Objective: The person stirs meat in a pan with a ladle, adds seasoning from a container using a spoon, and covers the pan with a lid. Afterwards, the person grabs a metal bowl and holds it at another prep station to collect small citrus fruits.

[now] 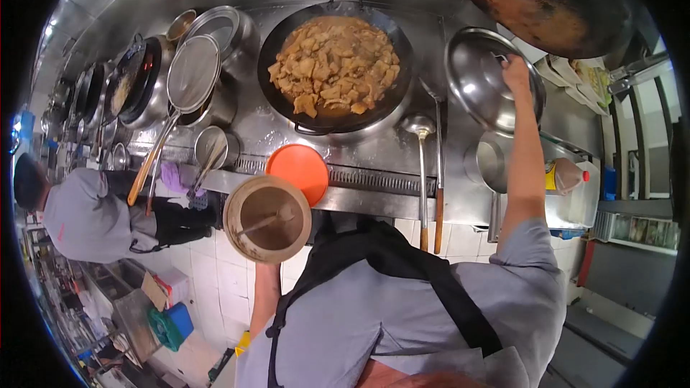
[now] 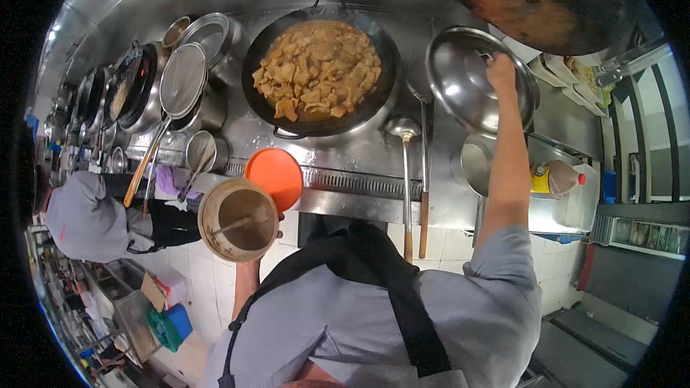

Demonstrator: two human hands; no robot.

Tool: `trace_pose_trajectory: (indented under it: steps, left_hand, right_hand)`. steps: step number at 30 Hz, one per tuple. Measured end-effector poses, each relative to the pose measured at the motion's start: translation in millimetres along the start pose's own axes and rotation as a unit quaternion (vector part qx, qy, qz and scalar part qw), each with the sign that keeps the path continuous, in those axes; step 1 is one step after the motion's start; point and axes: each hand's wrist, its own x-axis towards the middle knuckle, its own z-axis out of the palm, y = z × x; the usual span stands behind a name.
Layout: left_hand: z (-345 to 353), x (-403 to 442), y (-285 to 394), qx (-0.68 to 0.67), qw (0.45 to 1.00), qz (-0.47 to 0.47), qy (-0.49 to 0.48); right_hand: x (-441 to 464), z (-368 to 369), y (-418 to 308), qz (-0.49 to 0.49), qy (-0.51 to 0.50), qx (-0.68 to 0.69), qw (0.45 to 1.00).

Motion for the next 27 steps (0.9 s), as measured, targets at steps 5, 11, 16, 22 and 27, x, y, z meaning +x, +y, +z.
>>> trace_pose_trajectory:
  steps: [5, 11, 16, 22, 27]
  left_hand:
    - [5, -4, 5, -0.009, 1.000, 0.005, 0.015]
    - [12, -8, 17, -0.039, 0.999, 0.015, 0.024]
    - [27, -5, 25, -0.075, 0.996, 0.035, 0.038]
    - [34, 0, 42, -0.026, 0.997, 0.014, -0.072]
    - [25, 12, 53, 0.005, 0.998, 0.028, -0.064]
  right_hand:
    - [21, 29, 49, 0.036, 0.041, -0.025, 0.998]
    - [51, 53, 94, 0.022, 0.018, -0.076, 0.997]
    - [12, 2, 6, -0.002, 0.070, -0.096, 0.993]
    - [-167, -76, -313, -0.099, -0.232, 0.433, 0.866]
    - [-289, -66, -472, -0.418, -0.368, 0.419, 0.718]
